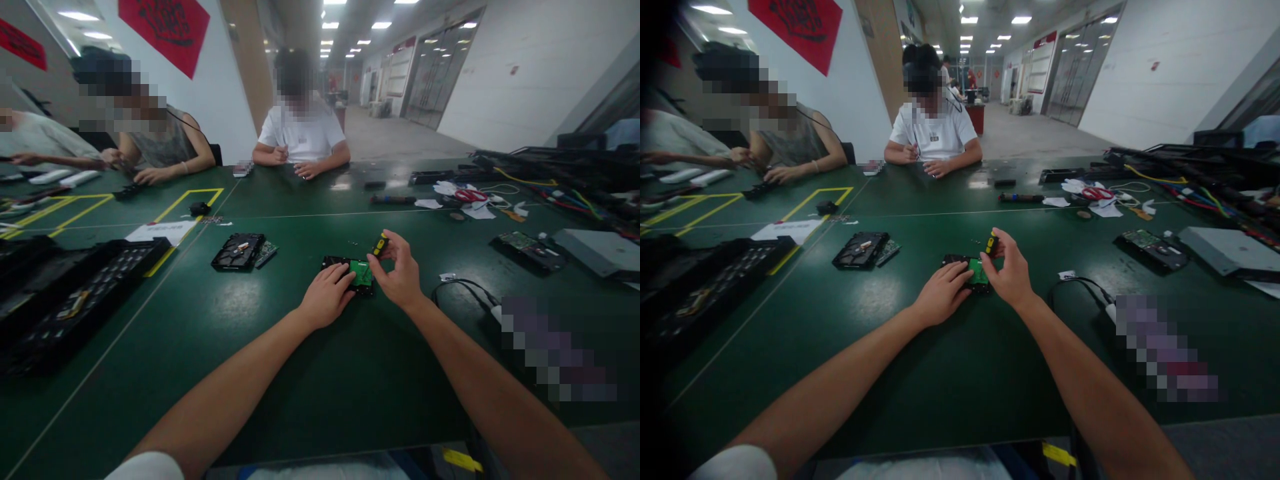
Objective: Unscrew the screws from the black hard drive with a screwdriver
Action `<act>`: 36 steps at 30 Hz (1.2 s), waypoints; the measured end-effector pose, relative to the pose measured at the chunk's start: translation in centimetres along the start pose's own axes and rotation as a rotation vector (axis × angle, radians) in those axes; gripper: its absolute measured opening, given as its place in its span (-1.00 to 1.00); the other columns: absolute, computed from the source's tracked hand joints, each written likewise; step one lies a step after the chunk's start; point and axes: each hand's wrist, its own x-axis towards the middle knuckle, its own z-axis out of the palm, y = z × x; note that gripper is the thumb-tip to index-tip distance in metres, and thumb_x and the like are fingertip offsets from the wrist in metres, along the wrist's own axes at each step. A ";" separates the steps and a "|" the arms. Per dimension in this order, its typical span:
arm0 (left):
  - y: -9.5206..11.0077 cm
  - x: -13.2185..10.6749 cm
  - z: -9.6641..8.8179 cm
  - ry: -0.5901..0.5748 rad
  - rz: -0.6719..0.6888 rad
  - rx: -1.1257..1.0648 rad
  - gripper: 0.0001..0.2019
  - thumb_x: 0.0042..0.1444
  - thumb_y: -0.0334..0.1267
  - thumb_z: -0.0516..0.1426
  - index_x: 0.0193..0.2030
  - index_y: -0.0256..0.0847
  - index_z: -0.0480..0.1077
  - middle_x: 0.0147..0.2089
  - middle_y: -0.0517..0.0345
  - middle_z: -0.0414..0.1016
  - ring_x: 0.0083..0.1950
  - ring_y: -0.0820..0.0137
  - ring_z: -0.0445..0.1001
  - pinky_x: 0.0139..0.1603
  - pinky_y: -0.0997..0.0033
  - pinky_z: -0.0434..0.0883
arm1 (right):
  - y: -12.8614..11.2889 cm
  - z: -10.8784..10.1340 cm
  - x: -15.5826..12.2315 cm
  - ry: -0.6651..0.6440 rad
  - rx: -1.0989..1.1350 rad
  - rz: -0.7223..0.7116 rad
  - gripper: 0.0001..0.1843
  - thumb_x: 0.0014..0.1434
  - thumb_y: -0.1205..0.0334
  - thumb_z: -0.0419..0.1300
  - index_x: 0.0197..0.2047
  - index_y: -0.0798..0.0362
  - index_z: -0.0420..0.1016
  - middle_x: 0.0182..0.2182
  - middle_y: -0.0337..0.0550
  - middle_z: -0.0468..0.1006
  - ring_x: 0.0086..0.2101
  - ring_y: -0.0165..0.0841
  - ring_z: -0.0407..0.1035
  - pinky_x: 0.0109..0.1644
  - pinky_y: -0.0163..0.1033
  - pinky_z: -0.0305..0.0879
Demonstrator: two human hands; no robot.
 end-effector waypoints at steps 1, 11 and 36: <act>0.0 0.0 0.0 -0.001 -0.004 0.004 -0.51 0.44 -0.05 0.06 0.41 -0.17 0.32 0.48 -0.12 0.29 0.53 0.06 0.22 0.52 -0.08 0.24 | 0.0 0.0 0.0 -0.003 0.000 -0.002 -0.33 0.34 0.07 0.29 0.42 -0.15 0.18 0.13 0.00 0.54 -0.23 -0.21 0.58 -0.07 0.03 0.66; 0.1 0.2 0.2 0.007 -0.033 0.007 -0.53 0.44 -0.05 0.06 0.40 -0.16 0.33 0.47 -0.13 0.31 0.52 0.04 0.23 0.48 -0.08 0.28 | -0.1 0.1 -0.1 -0.020 -0.022 -0.047 -0.35 0.34 0.07 0.30 0.41 -0.16 0.19 0.10 -0.03 0.54 -0.25 -0.23 0.56 -0.07 0.02 0.66; 0.2 0.2 0.0 -0.009 -0.024 0.030 -0.47 0.46 0.02 0.02 0.44 -0.16 0.28 0.53 0.04 0.24 0.51 0.03 0.20 0.47 -0.08 0.25 | 0.6 0.2 0.0 0.018 0.007 -0.104 -0.30 0.29 0.21 0.35 0.41 -0.16 0.20 0.02 -0.05 0.46 -0.26 -0.24 0.50 -0.16 0.00 0.63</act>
